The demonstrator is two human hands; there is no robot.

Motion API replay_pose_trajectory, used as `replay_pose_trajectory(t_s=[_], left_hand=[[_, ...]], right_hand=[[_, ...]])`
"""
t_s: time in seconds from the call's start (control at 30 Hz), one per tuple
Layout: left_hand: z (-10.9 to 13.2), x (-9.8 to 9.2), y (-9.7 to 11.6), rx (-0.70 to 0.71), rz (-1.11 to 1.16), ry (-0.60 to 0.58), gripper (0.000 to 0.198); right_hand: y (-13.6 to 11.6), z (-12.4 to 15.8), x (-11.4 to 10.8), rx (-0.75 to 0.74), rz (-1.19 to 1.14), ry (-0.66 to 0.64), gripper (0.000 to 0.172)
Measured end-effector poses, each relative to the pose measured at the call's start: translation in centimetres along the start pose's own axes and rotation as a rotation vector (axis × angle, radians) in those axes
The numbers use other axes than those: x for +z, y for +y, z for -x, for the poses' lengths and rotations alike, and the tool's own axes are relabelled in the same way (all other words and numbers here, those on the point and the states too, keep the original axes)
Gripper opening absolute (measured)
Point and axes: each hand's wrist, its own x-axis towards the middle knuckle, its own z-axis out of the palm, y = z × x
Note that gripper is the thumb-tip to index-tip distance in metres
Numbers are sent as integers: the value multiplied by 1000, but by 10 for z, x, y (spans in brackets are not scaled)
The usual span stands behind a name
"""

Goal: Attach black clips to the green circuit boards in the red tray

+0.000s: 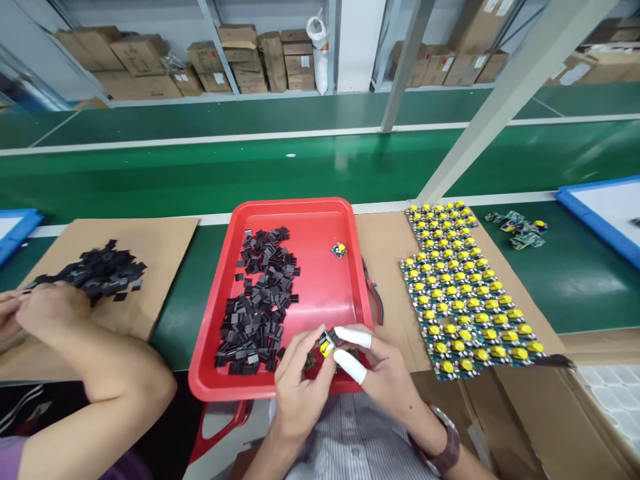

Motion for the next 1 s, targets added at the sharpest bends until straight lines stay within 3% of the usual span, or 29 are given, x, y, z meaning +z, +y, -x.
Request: replay_pose_trajectory(t_s=[0.23,0.43,0.63,0.73,0.83,0.9,1.0], left_hand=[[-4,1,8,130,-23,65,43],[-3,1,9,125,0,109,48],[-2,1,0,125,-55,104,45],[-9,-3,-6,106,-159,58,49],[-16,-14,-13,95,-268,34,58],[-16,-25,-18,137,-321,-8,47],[-9,-45,-25,189,-384,-62,31]], right_hand=[[-9,-4,2,-129,157,-74,24],[-8,-8,9,-136,28,-91,17],[-12,-13,11,-222,196,-93,21],[-17,-40,1,-317,397,-88,15],[-25,-89,-17,-444,805,-88,17],[-30,-124,-29,-488,1023,-150,17],[-36,-162,-41,-511,1116,-241,21]])
